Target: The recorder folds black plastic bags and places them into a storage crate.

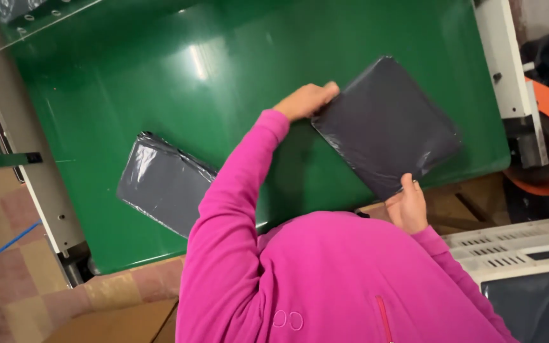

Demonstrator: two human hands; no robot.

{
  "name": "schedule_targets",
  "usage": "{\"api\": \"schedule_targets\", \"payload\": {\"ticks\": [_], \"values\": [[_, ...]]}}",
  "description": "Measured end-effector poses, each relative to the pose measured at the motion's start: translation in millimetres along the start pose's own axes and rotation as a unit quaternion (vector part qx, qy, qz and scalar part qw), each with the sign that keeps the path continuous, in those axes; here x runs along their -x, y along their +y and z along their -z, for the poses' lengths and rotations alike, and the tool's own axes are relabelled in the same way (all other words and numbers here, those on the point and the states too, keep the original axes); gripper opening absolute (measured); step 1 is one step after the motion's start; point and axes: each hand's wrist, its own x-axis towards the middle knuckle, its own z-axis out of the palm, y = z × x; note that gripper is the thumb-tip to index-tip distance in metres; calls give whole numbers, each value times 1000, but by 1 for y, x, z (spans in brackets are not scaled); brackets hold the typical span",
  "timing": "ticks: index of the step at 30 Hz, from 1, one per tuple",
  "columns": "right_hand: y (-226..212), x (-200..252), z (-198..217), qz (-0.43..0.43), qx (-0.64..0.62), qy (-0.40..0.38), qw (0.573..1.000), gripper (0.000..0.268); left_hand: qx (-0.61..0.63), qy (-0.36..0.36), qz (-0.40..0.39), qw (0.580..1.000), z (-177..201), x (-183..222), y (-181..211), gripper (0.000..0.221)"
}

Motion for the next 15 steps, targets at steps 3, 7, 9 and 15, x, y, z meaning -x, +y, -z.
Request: {"api": "schedule_targets", "payload": {"ticks": [3,7,9,15], "values": [[-34,13,-54,-43,-19,6,999,34,-223,178,-111,952,-26,0,0,53],[-17,-7,-10,-39,-1,-5,999,34,-301,290,-83,905,-54,8,31,42],[-13,-17,6,-25,60,22,998,31,-315,403,-90,855,-64,5,41,44],[-22,-2,-12,41,23,-50,998,42,-358,479,-168,784,-94,12,48,29]]}}
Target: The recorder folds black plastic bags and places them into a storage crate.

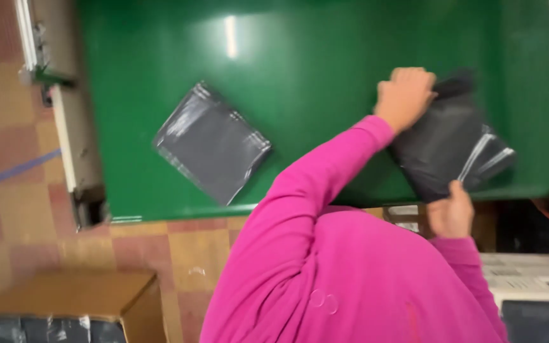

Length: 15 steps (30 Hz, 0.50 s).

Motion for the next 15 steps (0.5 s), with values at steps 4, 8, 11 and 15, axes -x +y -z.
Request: {"api": "schedule_targets", "payload": {"ticks": [4,8,11,15], "values": [[-14,28,-52,112,178,-64,975,49,87,44,-130,987,89,51,-4,17],[18,40,-134,237,143,-189,942,54,237,34,-200,950,231,108,-69,26],[81,40,-183,251,166,-227,926,53,202,86,-106,970,329,134,-155,32],[201,67,-251,184,303,-212,911,52,17,108,83,991,328,157,-316,39]]}}
